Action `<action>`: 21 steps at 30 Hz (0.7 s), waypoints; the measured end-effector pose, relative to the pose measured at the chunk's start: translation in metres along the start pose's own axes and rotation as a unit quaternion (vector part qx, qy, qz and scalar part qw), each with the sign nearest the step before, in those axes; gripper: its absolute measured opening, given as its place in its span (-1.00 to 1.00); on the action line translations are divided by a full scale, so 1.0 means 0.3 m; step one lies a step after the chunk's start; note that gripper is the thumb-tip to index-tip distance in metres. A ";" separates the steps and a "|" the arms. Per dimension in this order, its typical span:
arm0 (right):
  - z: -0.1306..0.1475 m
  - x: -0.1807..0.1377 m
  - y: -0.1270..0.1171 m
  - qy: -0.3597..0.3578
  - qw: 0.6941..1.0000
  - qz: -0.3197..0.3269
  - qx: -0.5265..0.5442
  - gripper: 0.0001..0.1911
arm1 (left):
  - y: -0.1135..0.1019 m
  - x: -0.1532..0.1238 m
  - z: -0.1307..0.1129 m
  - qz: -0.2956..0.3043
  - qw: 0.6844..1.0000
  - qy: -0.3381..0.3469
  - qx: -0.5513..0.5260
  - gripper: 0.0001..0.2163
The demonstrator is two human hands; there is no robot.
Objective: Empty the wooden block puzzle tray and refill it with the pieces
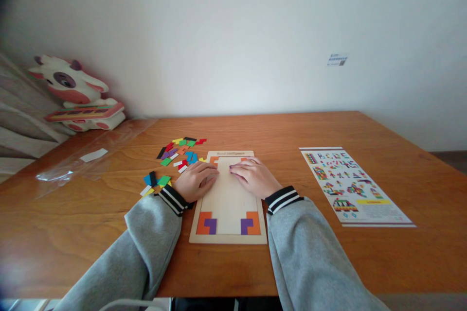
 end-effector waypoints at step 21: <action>-0.084 -0.036 -0.008 0.100 0.993 -0.043 0.035 -0.67 | 0.082 0.162 -0.080 0.089 0.995 -0.015 0.032 -0.61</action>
Point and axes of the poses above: each hand's wrist, its own x-axis towards the middle knuckle, its own y-axis out of the palm, z = x × y, the point moved 2 cm from there along x, towards the middle knuckle, and after that the axes turned 10 degrees about y, right-handed, at the moved point
